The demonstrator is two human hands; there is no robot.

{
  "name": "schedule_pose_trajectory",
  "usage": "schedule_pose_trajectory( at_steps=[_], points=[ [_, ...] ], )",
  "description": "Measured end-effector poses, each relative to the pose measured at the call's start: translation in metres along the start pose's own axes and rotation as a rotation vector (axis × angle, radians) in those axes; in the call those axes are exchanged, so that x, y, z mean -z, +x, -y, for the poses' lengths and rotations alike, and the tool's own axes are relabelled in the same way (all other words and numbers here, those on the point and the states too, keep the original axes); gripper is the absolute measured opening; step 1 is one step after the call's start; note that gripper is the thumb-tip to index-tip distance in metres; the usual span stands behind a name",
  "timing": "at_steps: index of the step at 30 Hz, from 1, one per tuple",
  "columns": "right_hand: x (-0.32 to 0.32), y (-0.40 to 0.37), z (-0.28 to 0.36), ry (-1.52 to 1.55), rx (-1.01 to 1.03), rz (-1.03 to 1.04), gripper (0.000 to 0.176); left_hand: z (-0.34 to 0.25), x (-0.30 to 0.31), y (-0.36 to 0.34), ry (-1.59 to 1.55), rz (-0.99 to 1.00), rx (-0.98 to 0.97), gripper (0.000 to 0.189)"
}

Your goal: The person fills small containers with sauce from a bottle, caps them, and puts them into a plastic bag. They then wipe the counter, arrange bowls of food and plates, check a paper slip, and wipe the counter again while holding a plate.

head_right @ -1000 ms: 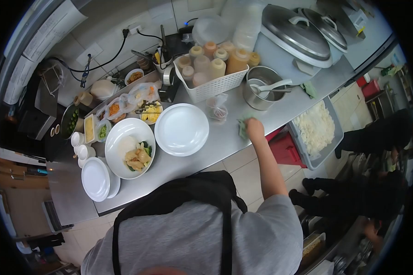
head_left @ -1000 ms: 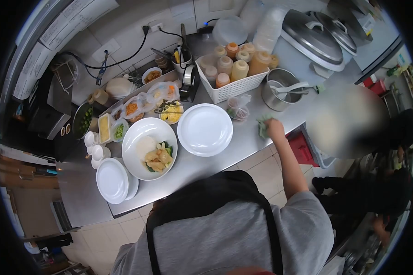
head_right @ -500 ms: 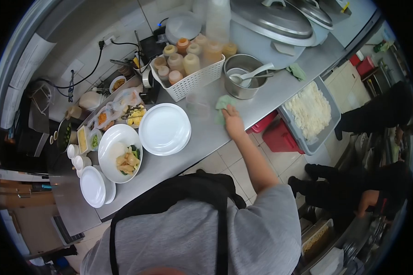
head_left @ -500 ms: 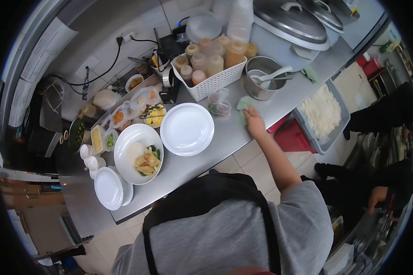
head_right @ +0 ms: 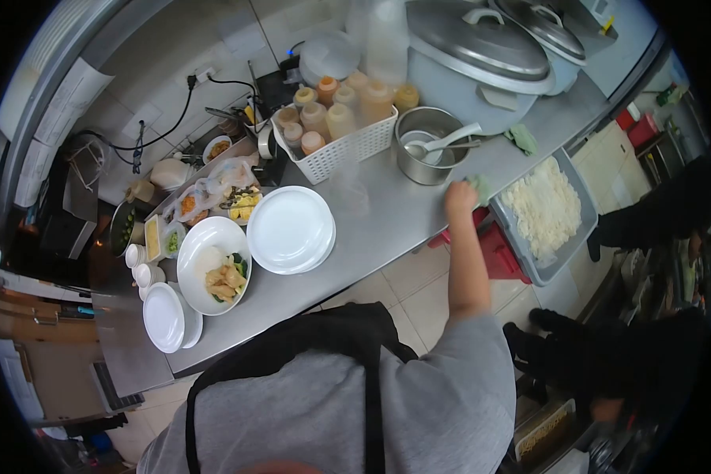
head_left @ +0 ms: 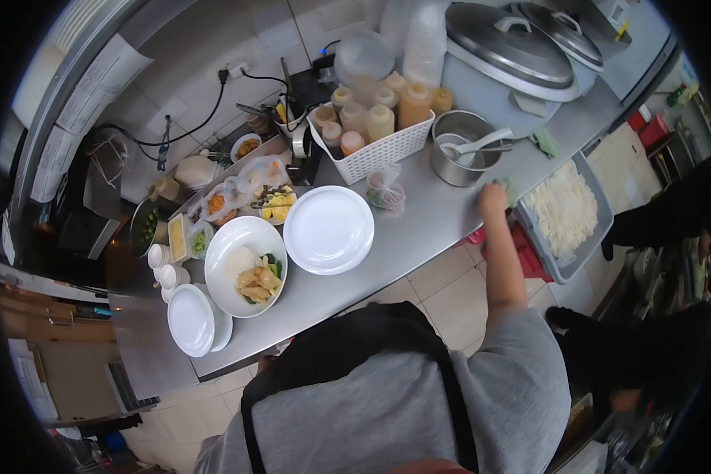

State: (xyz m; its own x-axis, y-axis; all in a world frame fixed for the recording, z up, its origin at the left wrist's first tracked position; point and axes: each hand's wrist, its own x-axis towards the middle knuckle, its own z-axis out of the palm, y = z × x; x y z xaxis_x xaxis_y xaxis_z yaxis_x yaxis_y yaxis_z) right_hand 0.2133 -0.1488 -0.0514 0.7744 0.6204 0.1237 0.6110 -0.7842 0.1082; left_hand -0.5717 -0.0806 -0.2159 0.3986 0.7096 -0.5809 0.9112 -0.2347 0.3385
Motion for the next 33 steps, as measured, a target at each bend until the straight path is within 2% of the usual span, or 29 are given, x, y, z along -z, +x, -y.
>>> schedule_pose_trajectory(
  at_steps=[2,3,4,6,7,9,11,13,14,15,17,18,19,20,21,22,23,24,26,28,31,33],
  points=[
    [0.033,-0.044,0.041,-0.024,0.195,-0.002,0.014,0.001,-0.008,-0.003,-0.003,-0.012,0.0,0.029],
    [0.037,-0.058,0.058,0.069,0.214,0.068,0.012,0.002,-0.012,-0.005,-0.004,-0.016,-0.005,0.029],
    [0.046,-0.074,0.075,0.094,0.264,0.054,0.013,0.002,-0.018,-0.007,-0.008,-0.021,-0.009,0.029],
    [0.054,-0.086,0.097,0.225,0.442,0.068,0.013,0.003,-0.028,-0.007,-0.004,-0.038,-0.022,0.029],
    [0.054,-0.083,0.101,0.219,0.46,0.056,0.013,0.003,-0.032,-0.006,0.003,-0.045,-0.037,0.029],
    [0.055,-0.072,0.113,0.576,0.547,-0.184,0.015,0.003,-0.041,-0.006,0.012,-0.068,-0.068,0.029],
    [0.066,-0.041,0.116,0.755,0.482,-0.241,0.02,0.008,-0.047,-0.003,0.076,-0.11,-0.152,0.029],
    [0.119,-0.017,0.12,0.841,0.347,-0.32,0.028,0.013,-0.051,0.006,0.216,-0.199,-0.324,0.029],
    [0.147,-0.003,0.122,0.882,0.316,-0.377,0.032,-0.045,0.002,-0.029,0.018,-0.043,-0.006,0.031],
    [0.167,0.011,0.125,0.928,0.293,-0.439,0.038,-0.046,-0.003,-0.03,-0.002,-0.068,0.007,0.031],
    [0.171,0.06,0.132,0.957,0.344,-0.556,0.053,-0.042,-0.012,-0.023,0.104,0.021,0.079,0.033],
    [0.171,0.078,0.139,0.924,0.304,-0.551,0.066,-0.024,-0.041,-0.016,0.149,-0.102,0.064,0.037],
    [0.155,0.108,0.143,0.942,0.362,-0.49,0.075,-0.018,-0.044,-0.017,0.127,-0.115,0.007,0.042],
    [0.16,0.114,0.148,0.915,0.399,-0.375,0.078,-0.025,-0.042,-0.021,-0.105,0.0,0.187,0.048],
    [0.137,0.138,0.154,1.047,0.448,-0.275,0.076,-0.025,-0.047,-0.023,-0.138,-0.045,0.211,0.053],
    [0.118,0.152,0.16,0.906,0.393,-0.318,0.071,-0.015,-0.063,-0.013,-0.092,-0.041,0.208,0.053],
    [0.123,0.144,0.166,0.92,0.354,-0.351,0.064,-0.024,-0.06,-0.023,-0.113,-0.08,0.274,0.054],
    [0.123,0.145,0.166,0.895,0.348,-0.326,0.063,-0.019,-0.066,-0.024,-0.097,-0.108,0.228,0.053],
    [0.131,0.143,0.163,0.903,0.335,-0.33,0.062,-0.023,-0.068,-0.036,-0.206,-0.105,0.332,0.051],
    [0.148,0.137,0.157,0.852,0.325,-0.391,0.06,-0.02,-0.076,-0.04,-0.25,-0.125,0.364,0.051],
    [0.214,0.1,0.152,0.994,0.332,-0.468,0.062,-0.01,-0.085,-0.055,-0.224,-0.097,0.398,0.052],
    [0.265,0.065,0.151,0.978,0.407,-0.712,0.066,0.0,-0.091,-0.055,-0.192,-0.122,0.334,0.047]
  ],
)
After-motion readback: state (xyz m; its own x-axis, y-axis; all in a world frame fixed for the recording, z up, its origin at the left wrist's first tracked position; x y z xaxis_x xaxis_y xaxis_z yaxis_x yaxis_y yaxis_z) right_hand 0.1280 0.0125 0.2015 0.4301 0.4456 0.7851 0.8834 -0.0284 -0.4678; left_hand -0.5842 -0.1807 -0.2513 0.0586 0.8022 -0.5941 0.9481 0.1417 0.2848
